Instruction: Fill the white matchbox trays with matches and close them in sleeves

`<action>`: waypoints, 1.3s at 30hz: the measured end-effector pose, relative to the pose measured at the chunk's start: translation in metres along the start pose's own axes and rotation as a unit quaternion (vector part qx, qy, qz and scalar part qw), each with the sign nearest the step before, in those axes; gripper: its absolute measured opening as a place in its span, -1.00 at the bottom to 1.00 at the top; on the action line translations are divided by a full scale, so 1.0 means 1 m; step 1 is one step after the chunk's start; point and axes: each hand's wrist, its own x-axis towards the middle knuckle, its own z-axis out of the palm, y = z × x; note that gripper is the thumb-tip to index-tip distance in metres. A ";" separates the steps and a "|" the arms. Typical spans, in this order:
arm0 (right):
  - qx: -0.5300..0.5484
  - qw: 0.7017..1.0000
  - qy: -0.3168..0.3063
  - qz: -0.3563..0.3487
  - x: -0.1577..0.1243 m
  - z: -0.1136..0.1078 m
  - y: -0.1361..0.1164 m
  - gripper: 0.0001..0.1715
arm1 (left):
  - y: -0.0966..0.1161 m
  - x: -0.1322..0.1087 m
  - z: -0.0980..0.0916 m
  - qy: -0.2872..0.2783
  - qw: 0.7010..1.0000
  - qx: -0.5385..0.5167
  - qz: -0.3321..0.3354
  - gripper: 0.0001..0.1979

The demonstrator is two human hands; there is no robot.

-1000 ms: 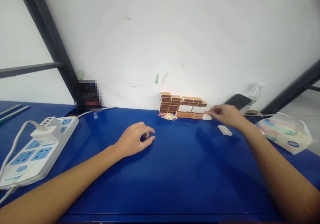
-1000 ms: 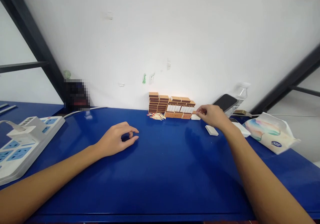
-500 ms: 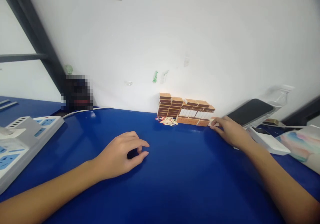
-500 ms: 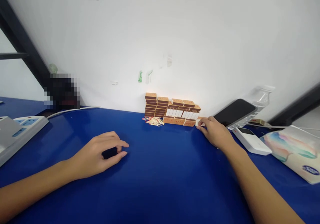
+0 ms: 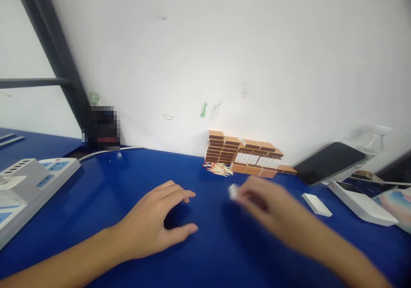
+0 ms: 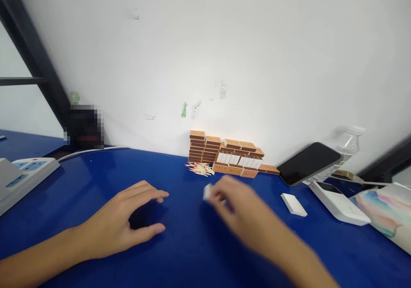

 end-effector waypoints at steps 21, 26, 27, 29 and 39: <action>-0.353 0.930 -0.089 0.048 0.101 0.034 0.003 -0.60 | -0.006 0.006 -0.003 -0.014 0.999 -0.005 -0.040 -0.75; -0.364 0.926 -0.097 0.025 0.095 0.034 -0.002 -0.64 | -0.006 0.006 -0.004 -0.007 0.999 -0.005 -0.033 -0.73; -0.366 0.925 -0.096 0.020 0.090 0.035 -0.004 -0.65 | -0.006 0.006 -0.004 -0.005 0.999 -0.004 -0.031 -0.73; -0.366 0.926 -0.097 0.011 0.077 0.036 -0.012 -0.67 | -0.006 0.006 -0.004 -0.006 1.000 0.000 -0.027 -0.73; -0.240 0.968 -0.069 0.007 0.056 0.012 -0.008 -0.67 | -0.004 0.005 -0.003 -0.011 1.000 -0.002 -0.016 -0.76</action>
